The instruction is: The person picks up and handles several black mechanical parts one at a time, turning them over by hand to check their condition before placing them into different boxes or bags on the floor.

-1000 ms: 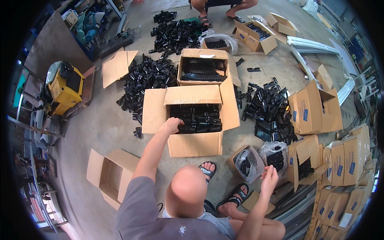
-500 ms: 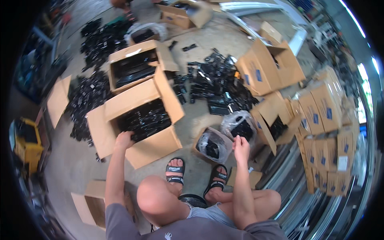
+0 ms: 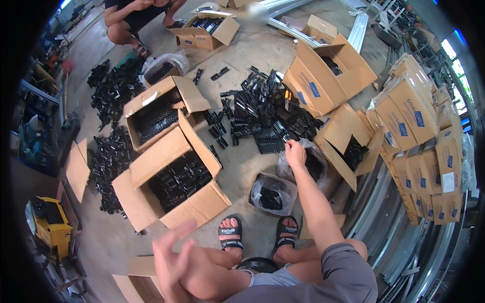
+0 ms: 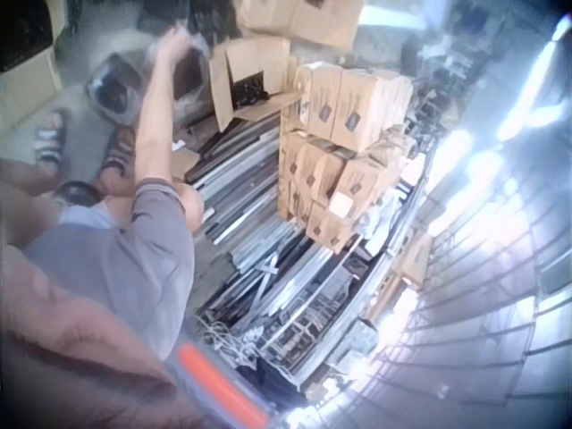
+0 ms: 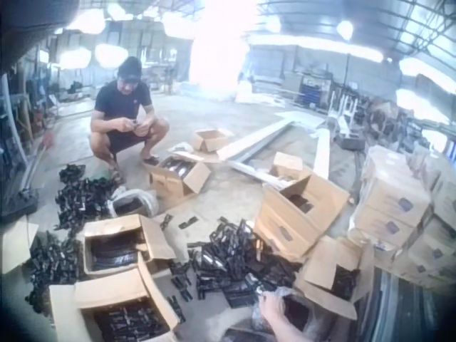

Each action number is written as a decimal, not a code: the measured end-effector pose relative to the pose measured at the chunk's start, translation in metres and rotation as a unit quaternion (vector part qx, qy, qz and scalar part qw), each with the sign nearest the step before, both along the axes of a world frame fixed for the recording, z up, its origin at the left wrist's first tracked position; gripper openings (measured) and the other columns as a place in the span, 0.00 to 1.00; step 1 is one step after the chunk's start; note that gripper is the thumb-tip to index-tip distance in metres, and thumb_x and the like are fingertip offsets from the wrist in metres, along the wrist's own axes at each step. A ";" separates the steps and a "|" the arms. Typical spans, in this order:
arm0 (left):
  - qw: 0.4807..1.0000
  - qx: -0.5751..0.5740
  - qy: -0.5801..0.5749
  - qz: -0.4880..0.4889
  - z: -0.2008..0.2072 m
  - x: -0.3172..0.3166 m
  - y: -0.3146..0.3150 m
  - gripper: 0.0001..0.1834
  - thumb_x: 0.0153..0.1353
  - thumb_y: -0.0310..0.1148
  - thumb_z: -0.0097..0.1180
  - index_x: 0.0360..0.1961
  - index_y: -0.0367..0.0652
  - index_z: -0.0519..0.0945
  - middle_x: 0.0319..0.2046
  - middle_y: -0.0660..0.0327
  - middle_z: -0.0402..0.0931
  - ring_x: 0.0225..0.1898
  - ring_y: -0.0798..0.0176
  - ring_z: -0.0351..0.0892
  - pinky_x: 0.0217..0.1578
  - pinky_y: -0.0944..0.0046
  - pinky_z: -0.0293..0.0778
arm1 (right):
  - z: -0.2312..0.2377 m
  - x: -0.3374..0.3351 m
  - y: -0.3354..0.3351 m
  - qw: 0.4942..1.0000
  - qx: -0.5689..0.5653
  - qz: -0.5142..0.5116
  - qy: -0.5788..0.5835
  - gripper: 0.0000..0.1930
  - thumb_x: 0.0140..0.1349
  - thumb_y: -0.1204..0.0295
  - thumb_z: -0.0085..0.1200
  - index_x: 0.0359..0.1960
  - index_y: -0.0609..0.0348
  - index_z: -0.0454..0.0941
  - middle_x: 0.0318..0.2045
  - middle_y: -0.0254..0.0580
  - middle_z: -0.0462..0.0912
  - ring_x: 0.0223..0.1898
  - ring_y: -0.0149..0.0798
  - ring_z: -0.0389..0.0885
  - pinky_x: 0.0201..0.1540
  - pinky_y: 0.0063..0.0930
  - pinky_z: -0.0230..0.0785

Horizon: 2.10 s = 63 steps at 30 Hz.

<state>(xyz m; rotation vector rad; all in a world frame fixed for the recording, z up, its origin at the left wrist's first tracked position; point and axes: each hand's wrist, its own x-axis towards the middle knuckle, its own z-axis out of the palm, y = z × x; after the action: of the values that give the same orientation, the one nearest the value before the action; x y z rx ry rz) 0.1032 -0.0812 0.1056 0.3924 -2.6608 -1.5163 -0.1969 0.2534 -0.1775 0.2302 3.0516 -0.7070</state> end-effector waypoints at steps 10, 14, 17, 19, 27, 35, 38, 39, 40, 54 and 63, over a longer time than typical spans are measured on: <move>0.982 0.049 -0.076 -0.167 0.031 -0.001 0.073 0.17 0.62 0.34 0.54 0.50 0.39 0.82 0.44 0.47 0.83 0.48 0.49 0.83 0.51 0.56 0.76 | -0.061 -0.054 -0.025 0.979 0.164 0.085 0.082 0.08 0.60 0.68 0.59 0.39 0.56 0.81 0.41 0.44 0.79 0.48 0.48 0.79 0.49 0.43 0.74; 0.975 0.051 -0.063 -0.209 0.046 -0.013 0.071 0.20 0.64 0.31 0.48 0.56 0.42 0.79 0.49 0.48 0.81 0.53 0.49 0.80 0.55 0.55 0.73 | -0.069 -0.053 -0.023 0.967 0.216 0.108 0.084 0.10 0.58 0.68 0.60 0.39 0.57 0.79 0.40 0.43 0.78 0.47 0.45 0.77 0.50 0.41 0.69; 0.977 0.041 -0.090 -0.190 0.035 -0.005 0.072 0.21 0.64 0.32 0.48 0.57 0.42 0.78 0.49 0.48 0.81 0.52 0.48 0.80 0.55 0.55 0.74 | -0.057 -0.046 -0.035 0.970 0.175 0.131 0.103 0.11 0.56 0.67 0.62 0.38 0.57 0.79 0.40 0.44 0.78 0.47 0.48 0.76 0.49 0.44 0.68; 0.981 0.041 -0.099 -0.162 0.029 0.007 0.075 0.21 0.64 0.34 0.51 0.57 0.42 0.78 0.48 0.48 0.81 0.52 0.47 0.80 0.53 0.54 0.75 | -0.032 -0.030 -0.049 0.974 0.112 0.154 0.119 0.11 0.55 0.67 0.63 0.36 0.57 0.79 0.39 0.44 0.77 0.47 0.49 0.76 0.48 0.45 0.68; 0.995 -0.068 0.067 -0.002 -0.007 0.004 0.090 0.25 0.59 0.32 0.64 0.57 0.38 0.75 0.48 0.49 0.80 0.48 0.49 0.82 0.48 0.56 0.79 | 0.094 0.082 -0.080 0.915 -0.388 0.108 0.027 0.11 0.66 0.68 0.60 0.41 0.65 0.75 0.34 0.37 0.76 0.35 0.32 0.74 0.38 0.29 0.70; 0.983 -0.097 0.136 0.081 -0.057 0.001 0.093 0.35 0.57 0.29 0.62 0.65 0.37 0.64 0.51 0.45 0.77 0.50 0.40 0.79 0.48 0.48 0.78 | 0.219 0.222 -0.143 0.865 -0.472 0.164 0.030 0.18 0.62 0.65 0.66 0.38 0.73 0.80 0.32 0.45 0.83 0.31 0.34 0.78 0.35 0.28 0.73; 0.991 -0.035 0.103 0.081 -0.040 0.010 0.093 0.32 0.56 0.29 0.64 0.62 0.41 0.67 0.44 0.43 0.80 0.45 0.40 0.81 0.43 0.49 0.78 | 0.213 0.234 -0.141 0.858 -0.483 0.171 0.042 0.19 0.62 0.64 0.66 0.38 0.73 0.79 0.32 0.45 0.83 0.30 0.36 0.77 0.35 0.29 0.73; 0.990 -0.039 0.115 0.076 -0.041 0.008 0.091 0.32 0.55 0.29 0.65 0.61 0.41 0.68 0.44 0.44 0.81 0.45 0.42 0.82 0.43 0.50 0.79 | 0.218 0.238 -0.138 0.859 -0.481 0.166 0.059 0.19 0.62 0.63 0.66 0.39 0.72 0.79 0.32 0.45 0.83 0.30 0.36 0.77 0.35 0.30 0.73; 0.988 -0.044 0.125 0.076 -0.041 0.010 0.090 0.32 0.55 0.29 0.66 0.61 0.41 0.69 0.43 0.44 0.81 0.45 0.43 0.82 0.42 0.51 0.79 | 0.225 0.244 -0.136 0.860 -0.478 0.165 0.070 0.19 0.62 0.63 0.66 0.39 0.72 0.79 0.31 0.46 0.83 0.30 0.37 0.76 0.35 0.30 0.73; 0.962 0.235 0.131 -0.050 -0.012 0.006 0.103 0.31 0.43 0.34 0.80 0.50 0.39 0.80 0.37 0.58 0.86 0.37 0.66 0.85 0.36 0.64 0.81 | 0.296 0.257 -0.088 0.782 -0.599 0.173 -0.034 0.28 0.68 0.71 0.58 0.65 0.70 0.64 0.54 0.57 0.76 0.52 0.46 0.77 0.54 0.38 0.72; 0.983 -0.001 0.140 -0.116 -0.028 -0.056 0.112 0.38 0.37 0.46 0.78 0.53 0.48 0.80 0.41 0.52 0.84 0.44 0.48 0.84 0.43 0.53 0.78 | 0.253 0.215 -0.055 0.740 -0.666 0.088 -0.043 0.26 0.69 0.68 0.56 0.64 0.68 0.67 0.56 0.57 0.76 0.55 0.48 0.76 0.56 0.42 0.71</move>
<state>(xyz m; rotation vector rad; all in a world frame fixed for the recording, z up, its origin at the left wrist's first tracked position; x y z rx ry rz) 0.0475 0.0310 0.0781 -0.1294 -2.5531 -1.4940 0.0179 0.1986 0.0756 -0.0649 1.6903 -2.3800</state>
